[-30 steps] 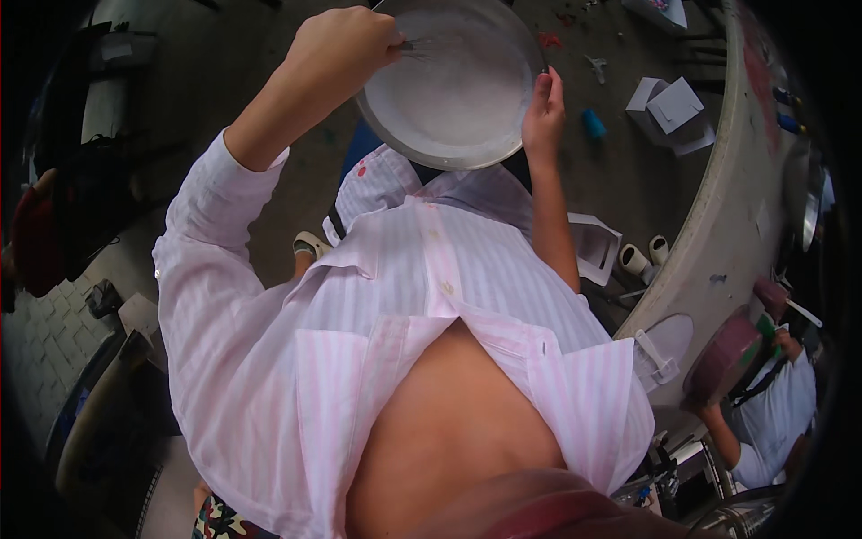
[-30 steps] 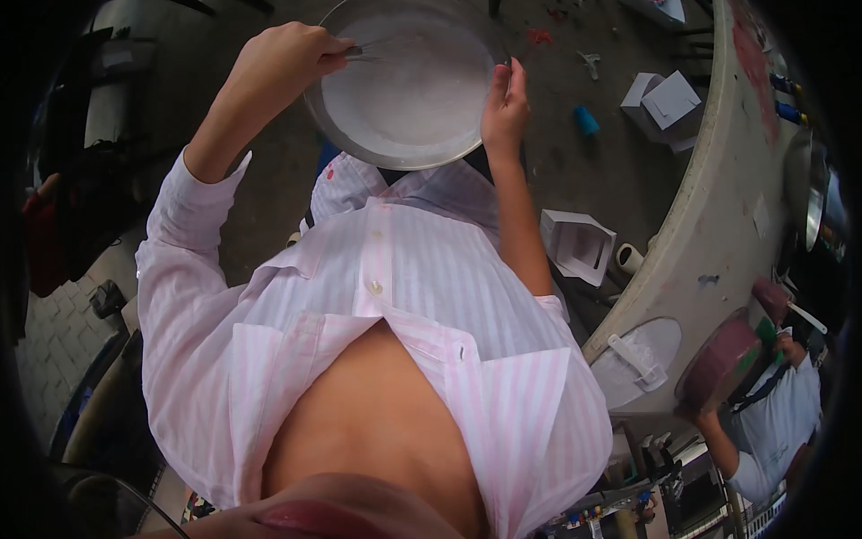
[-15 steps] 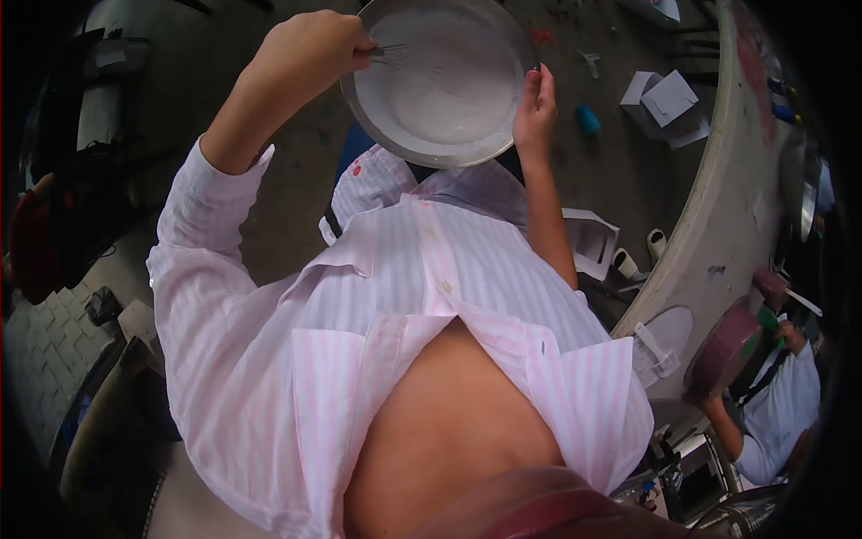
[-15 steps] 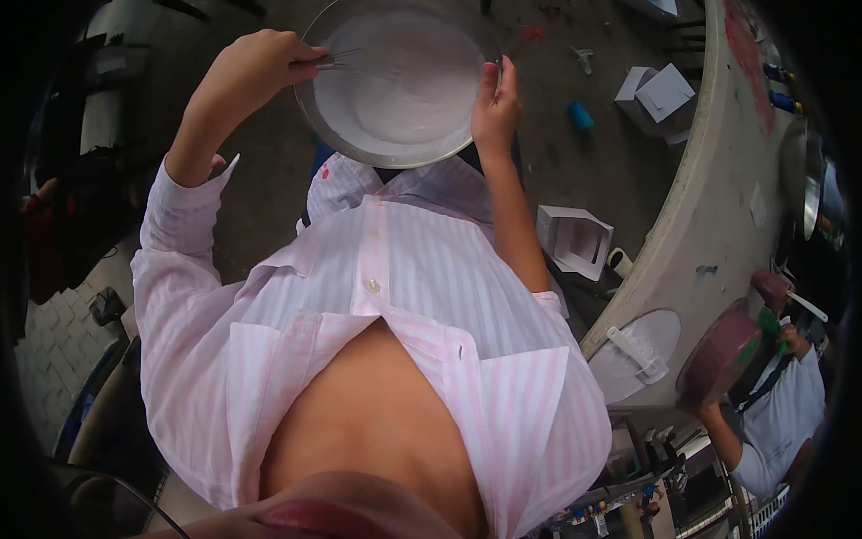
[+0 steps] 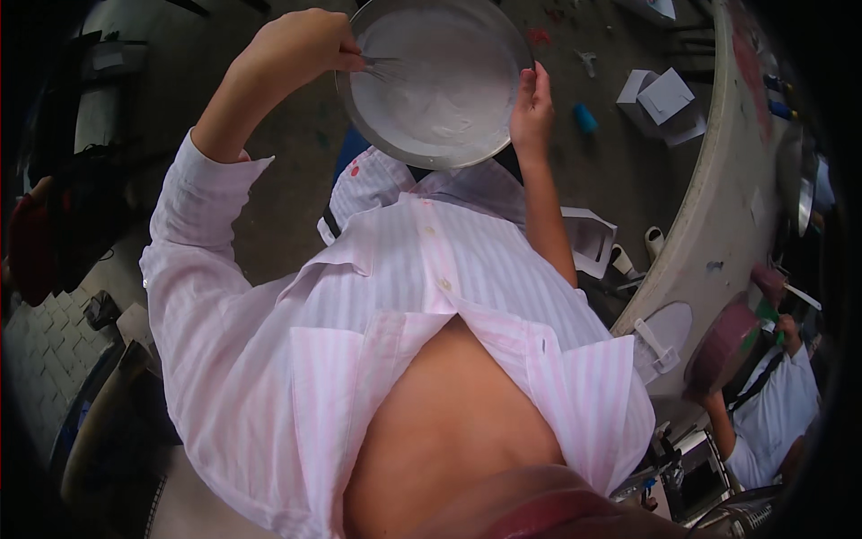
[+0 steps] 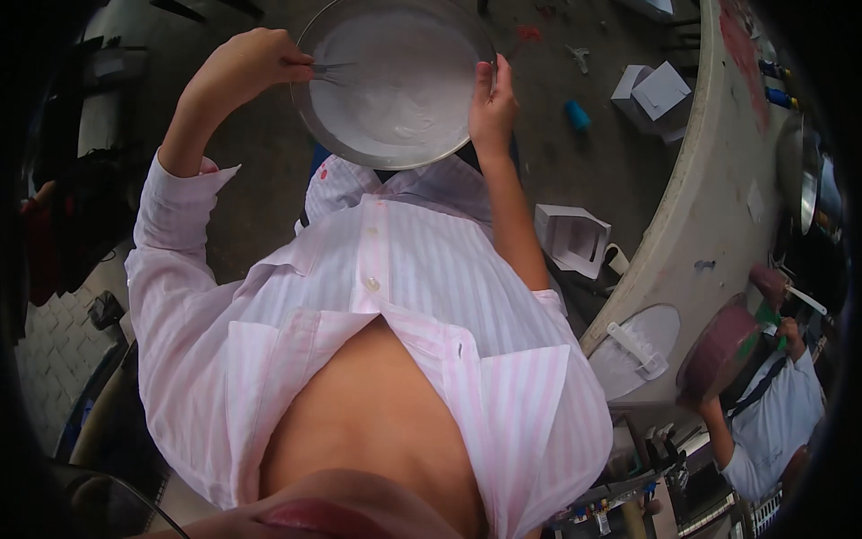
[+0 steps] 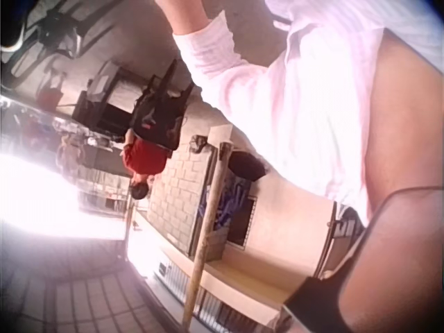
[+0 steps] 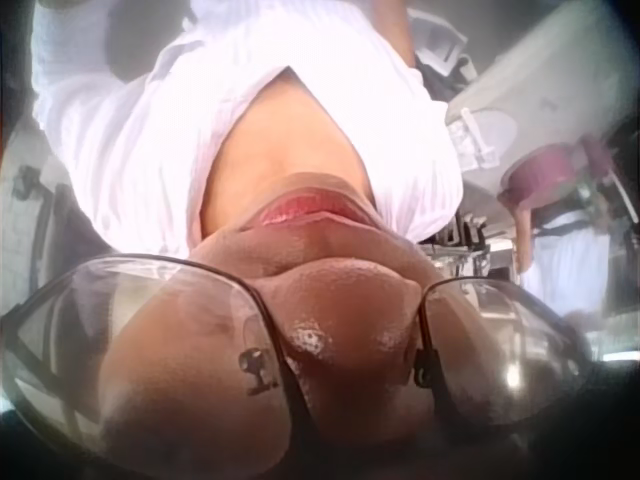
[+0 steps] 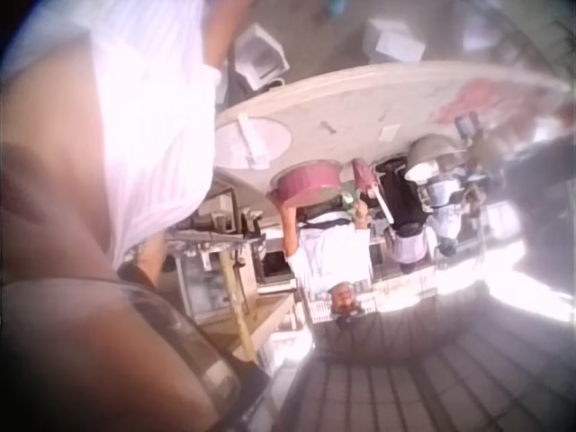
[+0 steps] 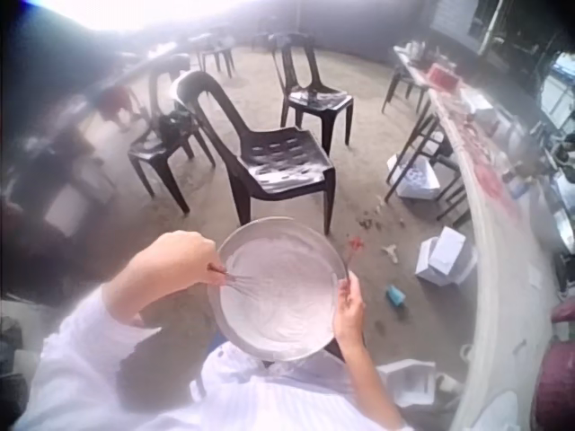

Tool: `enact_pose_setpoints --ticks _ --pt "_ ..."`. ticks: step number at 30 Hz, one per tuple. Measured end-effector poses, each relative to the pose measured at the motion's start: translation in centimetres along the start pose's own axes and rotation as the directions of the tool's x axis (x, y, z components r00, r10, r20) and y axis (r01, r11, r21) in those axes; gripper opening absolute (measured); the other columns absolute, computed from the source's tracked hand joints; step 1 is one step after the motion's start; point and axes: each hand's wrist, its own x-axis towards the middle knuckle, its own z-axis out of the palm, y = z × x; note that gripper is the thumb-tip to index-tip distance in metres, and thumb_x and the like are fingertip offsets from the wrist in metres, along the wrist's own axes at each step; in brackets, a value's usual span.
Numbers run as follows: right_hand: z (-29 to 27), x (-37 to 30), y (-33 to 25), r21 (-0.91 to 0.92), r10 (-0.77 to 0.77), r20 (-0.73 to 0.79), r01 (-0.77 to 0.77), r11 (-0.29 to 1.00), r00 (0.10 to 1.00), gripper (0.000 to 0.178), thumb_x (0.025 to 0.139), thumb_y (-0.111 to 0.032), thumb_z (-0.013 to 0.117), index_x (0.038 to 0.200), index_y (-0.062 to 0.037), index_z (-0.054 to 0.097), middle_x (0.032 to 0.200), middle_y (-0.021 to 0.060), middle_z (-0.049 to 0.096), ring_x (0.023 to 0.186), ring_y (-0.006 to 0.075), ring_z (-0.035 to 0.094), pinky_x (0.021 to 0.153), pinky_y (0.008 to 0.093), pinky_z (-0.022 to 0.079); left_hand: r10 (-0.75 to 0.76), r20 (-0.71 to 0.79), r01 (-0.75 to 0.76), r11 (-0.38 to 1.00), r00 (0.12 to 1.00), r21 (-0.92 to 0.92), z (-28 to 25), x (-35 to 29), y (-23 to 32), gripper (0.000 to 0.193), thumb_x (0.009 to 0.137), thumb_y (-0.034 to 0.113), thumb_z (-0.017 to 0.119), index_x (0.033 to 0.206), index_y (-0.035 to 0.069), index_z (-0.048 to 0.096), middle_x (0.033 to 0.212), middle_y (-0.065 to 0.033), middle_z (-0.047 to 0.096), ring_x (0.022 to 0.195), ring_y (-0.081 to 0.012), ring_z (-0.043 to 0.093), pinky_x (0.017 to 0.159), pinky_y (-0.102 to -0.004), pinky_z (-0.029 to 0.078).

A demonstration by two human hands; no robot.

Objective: The person whisks a white mixture in a metal bowl by hand using a wire whisk.

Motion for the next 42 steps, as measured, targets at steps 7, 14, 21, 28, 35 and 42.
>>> enact_pose_setpoints --ticks 7,14,21,28,35,42 --pt "0.3 0.2 0.1 0.006 0.029 0.012 -0.029 1.000 0.999 0.064 0.097 -0.054 0.046 0.130 0.0013 0.050 0.099 0.0217 0.067 0.090 0.0281 0.066 0.081 0.0348 0.049 0.054 0.003 -0.054 0.996 0.999 0.073 -0.4 -0.8 0.9 0.021 0.080 0.021 0.069 0.098 0.014 0.075 0.088 -0.0105 0.071 0.079 -0.0303 0.067 0.070 -0.0386 0.052" --pt "0.2 0.3 0.6 0.038 0.058 0.058 -0.060 0.997 0.997 0.065 0.097 -0.053 0.046 0.130 0.0028 0.049 0.117 0.0260 0.062 0.109 0.0336 0.062 0.090 0.0360 0.047 0.130 0.052 -0.134 0.988 0.990 0.080 0.5 -1.1 1.2 0.025 0.082 0.021 0.068 0.106 0.016 0.073 0.088 -0.0124 0.070 0.081 -0.0320 0.065 0.073 -0.0397 0.051" --pt "0.2 0.2 0.6 0.020 -0.025 0.010 0.025 0.999 1.000 0.065 0.097 -0.053 0.046 0.130 0.0034 0.049 0.116 0.0256 0.063 0.108 0.0339 0.062 0.090 0.0371 0.047 0.197 0.095 -0.205 0.975 0.976 0.086 0.4 -0.6 1.3 0.027 0.077 0.014 0.070 0.104 0.014 0.074 0.090 -0.0071 0.072 0.079 -0.0280 0.068 0.071 -0.0365 0.053" --pt "0.5 0.2 1.8 0.036 -0.061 0.021 0.060 0.998 0.998 0.063 0.098 -0.050 0.046 0.130 0.0041 0.049 0.119 0.0267 0.061 0.111 0.0358 0.060 0.093 0.0377 0.046 0.378 -0.096 -0.378 0.925 0.921 0.017 2.7 0.9 0.9 0.030 0.079 0.017 0.069 0.107 0.011 0.072 0.084 -0.0119 0.071 0.072 -0.0297 0.068 0.068 -0.0374 0.053" --pt "0.4 0.2 1.9 0.043 -0.066 -0.009 0.067 0.997 0.998 0.062 0.098 -0.049 0.046 0.129 0.0043 0.050 0.118 0.0272 0.061 0.110 0.0365 0.060 0.093 0.0379 0.046 0.308 -0.071 -0.312 0.949 0.949 -0.050 3.2 -0.4 1.7 0.027 0.078 0.018 0.070 0.104 0.013 0.074 0.082 -0.0121 0.071 0.071 -0.0285 0.068 0.068 -0.0366 0.052" --pt "0.7 0.1 2.6 0.044 -0.067 -0.009 0.068 0.997 0.998 0.062 0.098 -0.050 0.047 0.129 0.0039 0.050 0.116 0.0268 0.062 0.107 0.0355 0.062 0.090 0.0375 0.046 0.158 -0.288 -0.159 0.987 0.945 0.018 3.4 1.6 2.0 0.030 0.078 0.017 0.069 0.108 0.013 0.072 0.085 -0.0148 0.069 0.077 -0.0346 0.066 0.071 -0.0399 0.052"
